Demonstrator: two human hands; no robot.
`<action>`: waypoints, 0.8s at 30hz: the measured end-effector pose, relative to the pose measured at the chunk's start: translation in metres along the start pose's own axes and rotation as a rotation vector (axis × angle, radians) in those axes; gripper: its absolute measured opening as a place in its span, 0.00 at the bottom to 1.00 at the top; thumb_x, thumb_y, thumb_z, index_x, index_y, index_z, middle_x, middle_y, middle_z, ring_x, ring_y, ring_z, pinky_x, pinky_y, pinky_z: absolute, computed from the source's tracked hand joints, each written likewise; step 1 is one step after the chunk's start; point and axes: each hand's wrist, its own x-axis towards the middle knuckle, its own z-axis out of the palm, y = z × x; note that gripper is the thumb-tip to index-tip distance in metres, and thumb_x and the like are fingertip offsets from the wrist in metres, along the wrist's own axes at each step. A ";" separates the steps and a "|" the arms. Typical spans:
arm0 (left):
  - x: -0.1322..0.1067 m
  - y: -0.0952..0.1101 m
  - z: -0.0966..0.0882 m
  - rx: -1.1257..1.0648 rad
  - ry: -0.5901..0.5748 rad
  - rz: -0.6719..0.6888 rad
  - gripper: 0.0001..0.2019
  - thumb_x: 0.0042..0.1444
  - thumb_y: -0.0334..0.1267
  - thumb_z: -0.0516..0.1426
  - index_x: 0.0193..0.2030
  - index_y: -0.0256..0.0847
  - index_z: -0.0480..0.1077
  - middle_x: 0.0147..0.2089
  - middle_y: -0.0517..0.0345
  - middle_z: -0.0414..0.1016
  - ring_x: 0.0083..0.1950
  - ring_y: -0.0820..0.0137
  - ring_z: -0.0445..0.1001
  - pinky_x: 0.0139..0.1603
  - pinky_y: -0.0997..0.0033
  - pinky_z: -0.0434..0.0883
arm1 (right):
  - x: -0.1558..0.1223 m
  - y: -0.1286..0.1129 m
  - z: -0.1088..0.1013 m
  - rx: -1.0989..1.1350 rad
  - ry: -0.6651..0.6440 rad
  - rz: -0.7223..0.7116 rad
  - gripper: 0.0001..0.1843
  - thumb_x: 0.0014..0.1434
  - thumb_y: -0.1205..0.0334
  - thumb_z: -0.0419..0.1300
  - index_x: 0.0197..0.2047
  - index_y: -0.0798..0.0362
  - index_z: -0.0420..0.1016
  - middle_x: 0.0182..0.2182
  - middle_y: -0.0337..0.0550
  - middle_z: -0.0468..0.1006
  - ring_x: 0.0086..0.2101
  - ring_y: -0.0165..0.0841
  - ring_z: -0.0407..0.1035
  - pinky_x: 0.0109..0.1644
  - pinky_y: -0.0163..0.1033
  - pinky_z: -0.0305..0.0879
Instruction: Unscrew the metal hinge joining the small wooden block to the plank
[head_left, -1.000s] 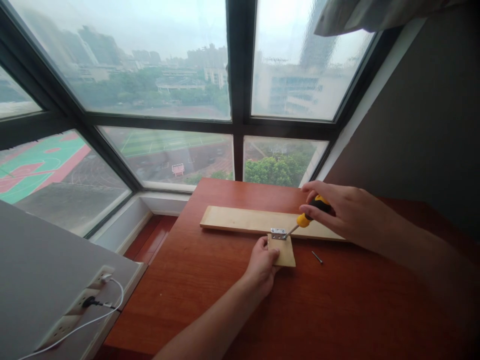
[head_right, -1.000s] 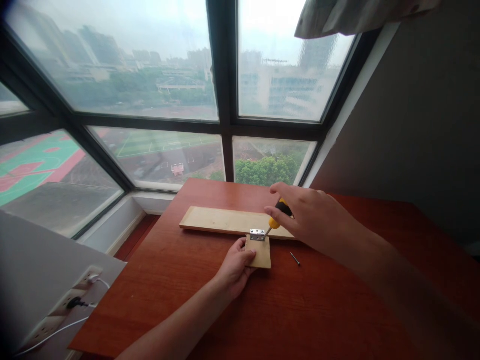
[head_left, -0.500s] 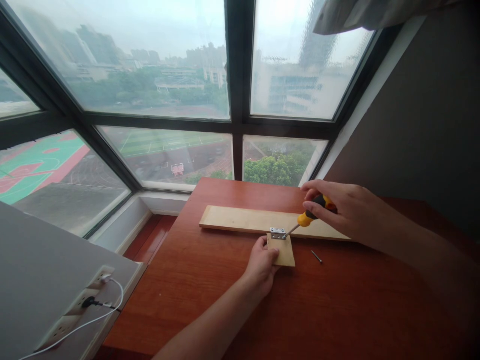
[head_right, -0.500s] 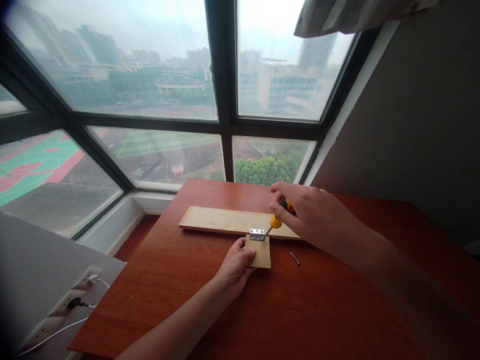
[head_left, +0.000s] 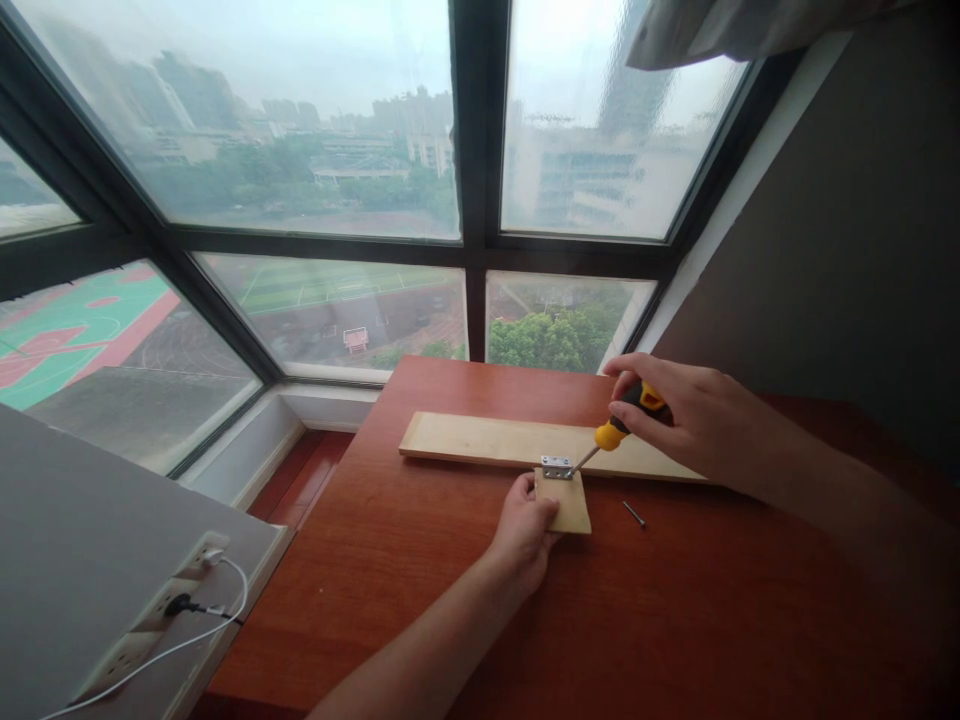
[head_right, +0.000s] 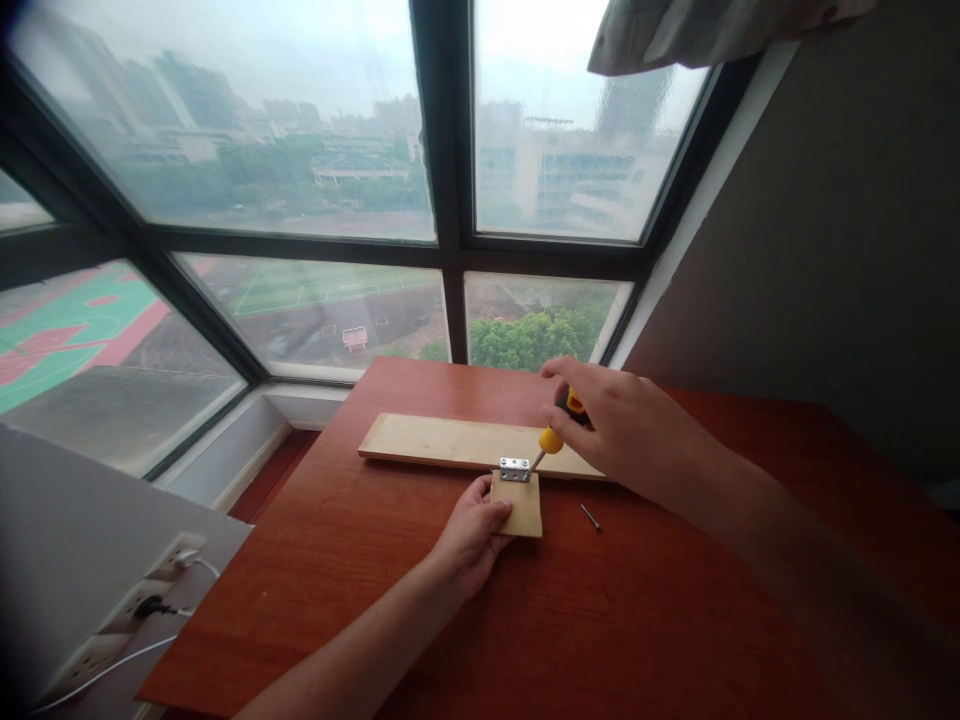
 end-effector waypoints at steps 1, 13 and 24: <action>0.000 0.000 0.000 0.001 0.004 -0.002 0.19 0.41 0.22 0.57 0.41 0.40 0.64 0.40 0.52 0.75 0.39 0.65 0.76 0.39 0.65 0.75 | -0.001 0.000 -0.001 0.018 -0.008 -0.007 0.20 0.60 0.57 0.54 0.55 0.49 0.66 0.44 0.45 0.80 0.36 0.39 0.75 0.40 0.44 0.70; -0.001 0.000 0.000 -0.013 -0.008 0.006 0.19 0.42 0.21 0.56 0.42 0.40 0.64 0.40 0.52 0.74 0.39 0.66 0.75 0.39 0.65 0.74 | 0.000 0.001 -0.004 -0.037 -0.016 0.023 0.19 0.62 0.50 0.52 0.53 0.48 0.70 0.39 0.44 0.81 0.37 0.43 0.76 0.39 0.46 0.70; 0.002 -0.001 0.000 0.004 -0.001 0.005 0.19 0.42 0.21 0.55 0.43 0.39 0.63 0.39 0.53 0.74 0.36 0.69 0.73 0.36 0.69 0.73 | -0.003 -0.003 -0.008 -0.062 -0.030 -0.010 0.23 0.60 0.51 0.54 0.57 0.48 0.67 0.50 0.45 0.78 0.44 0.44 0.75 0.43 0.48 0.70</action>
